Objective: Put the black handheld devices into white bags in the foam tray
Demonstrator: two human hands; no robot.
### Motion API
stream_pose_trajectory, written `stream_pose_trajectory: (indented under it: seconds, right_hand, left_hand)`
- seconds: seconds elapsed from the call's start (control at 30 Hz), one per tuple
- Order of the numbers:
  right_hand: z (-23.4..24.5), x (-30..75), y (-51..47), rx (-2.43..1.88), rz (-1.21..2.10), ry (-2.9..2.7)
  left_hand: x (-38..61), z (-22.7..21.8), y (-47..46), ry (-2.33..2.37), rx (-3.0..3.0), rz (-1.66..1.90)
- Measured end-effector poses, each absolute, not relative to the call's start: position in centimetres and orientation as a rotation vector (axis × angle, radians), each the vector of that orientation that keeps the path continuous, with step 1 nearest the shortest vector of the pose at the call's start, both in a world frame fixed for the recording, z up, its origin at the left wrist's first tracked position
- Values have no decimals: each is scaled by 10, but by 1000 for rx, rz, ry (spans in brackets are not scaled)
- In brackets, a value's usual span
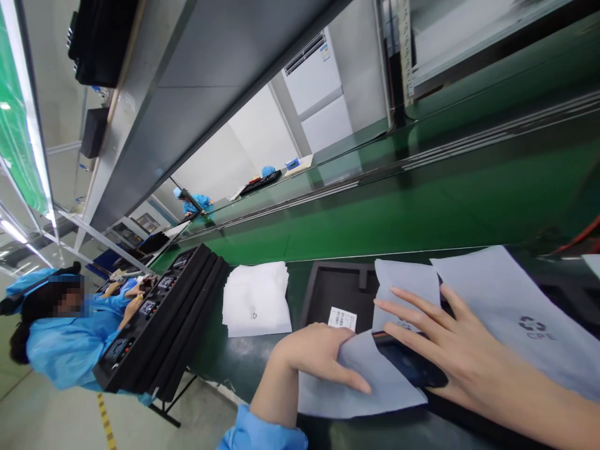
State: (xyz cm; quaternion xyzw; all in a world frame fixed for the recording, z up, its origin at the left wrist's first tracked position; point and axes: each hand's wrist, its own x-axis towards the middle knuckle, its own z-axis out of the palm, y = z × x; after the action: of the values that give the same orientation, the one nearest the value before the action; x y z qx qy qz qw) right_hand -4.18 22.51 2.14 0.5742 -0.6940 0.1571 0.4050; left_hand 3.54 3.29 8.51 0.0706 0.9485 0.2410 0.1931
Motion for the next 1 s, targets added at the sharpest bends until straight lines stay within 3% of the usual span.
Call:
stream_pose_trajectory:
  seconds: [0.07, 0.2, 0.27, 0.33, 0.43, 0.53, 0.7, 1.0]
  right_hand:
    - [22, -40, 223, 1452, 375, -1696]
    - [25, -37, 216, 1290, 351, -1665]
    - [21, -35, 214, 1153, 515, -1766]
    - [13, -34, 213, 1090, 879, -1981]
    - [3, -32, 209, 1258, 1513, -2291]
    - [5, -30, 203, 1445, 1789, -2386]
    - [19, -27, 192, 1244, 2068, -2309]
    - [25, -19, 161, 705, 2229, -2425]
  left_hand:
    - [33, 85, 31, 2622, 187, 785]
    - [29, 69, 33, 2464, 120, 1498]
    - [27, 60, 34, 2415, 71, 1861]
    - [24, 56, 35, 2463, 32, 2109]
    - [20, 54, 39, 2559, -10, 2224]
    - [18, 54, 49, 2630, -36, 2235]
    - [19, 54, 69, 2663, -64, 2402]
    - [19, 57, 65, 2704, -245, 2751]
